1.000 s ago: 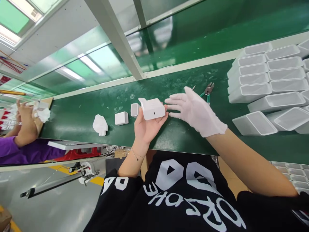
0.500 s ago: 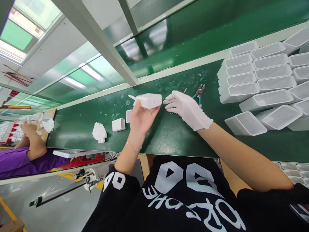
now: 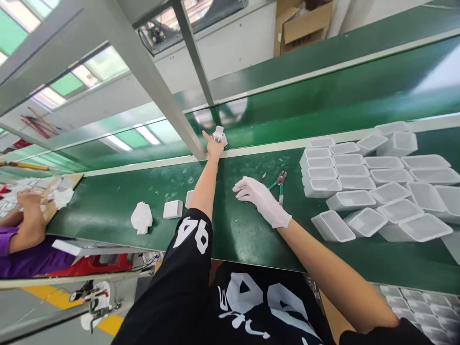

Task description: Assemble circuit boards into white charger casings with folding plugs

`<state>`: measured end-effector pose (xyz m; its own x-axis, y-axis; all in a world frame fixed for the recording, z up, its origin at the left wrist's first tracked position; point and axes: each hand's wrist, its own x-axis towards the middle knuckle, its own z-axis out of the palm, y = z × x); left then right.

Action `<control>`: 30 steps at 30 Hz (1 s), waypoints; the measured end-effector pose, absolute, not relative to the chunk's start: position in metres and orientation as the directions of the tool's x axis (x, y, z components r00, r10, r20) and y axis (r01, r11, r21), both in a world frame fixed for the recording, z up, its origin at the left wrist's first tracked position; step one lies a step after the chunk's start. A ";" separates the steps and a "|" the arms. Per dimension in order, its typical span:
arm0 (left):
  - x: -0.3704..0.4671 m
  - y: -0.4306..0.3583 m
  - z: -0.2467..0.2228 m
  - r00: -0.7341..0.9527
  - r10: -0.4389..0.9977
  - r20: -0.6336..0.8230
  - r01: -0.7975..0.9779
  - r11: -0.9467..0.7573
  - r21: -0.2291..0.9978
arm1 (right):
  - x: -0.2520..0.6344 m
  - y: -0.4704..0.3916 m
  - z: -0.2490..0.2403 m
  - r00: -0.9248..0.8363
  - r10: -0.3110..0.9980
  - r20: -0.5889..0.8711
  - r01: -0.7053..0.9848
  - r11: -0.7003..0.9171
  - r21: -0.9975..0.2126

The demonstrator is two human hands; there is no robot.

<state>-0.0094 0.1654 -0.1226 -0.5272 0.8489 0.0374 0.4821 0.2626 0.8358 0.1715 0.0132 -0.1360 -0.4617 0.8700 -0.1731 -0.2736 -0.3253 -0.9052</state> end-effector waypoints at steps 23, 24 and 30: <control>-0.126 -0.149 -0.096 -0.314 0.924 -0.216 0.867 0.372 0.331 | 0.168 -0.009 -0.133 -0.402 0.885 -0.237 -0.214 -0.342 -0.915; -0.122 -0.147 -0.102 -0.317 0.927 -0.198 0.870 0.368 0.327 | 0.168 -0.009 -0.133 -0.398 0.889 -0.226 -0.212 -0.329 -0.920; -0.087 -0.100 -0.109 -0.181 0.980 -0.081 0.907 0.198 0.371 | 0.157 -0.005 -0.140 -0.360 0.928 -0.098 -0.191 -0.177 -0.966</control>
<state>-0.0865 -0.0997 -0.1087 -0.1806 0.9802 -0.0809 0.9075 0.1978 0.3706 0.1569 -0.0049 -0.1400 -0.3602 0.9277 -0.0984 -0.1912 -0.1767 -0.9655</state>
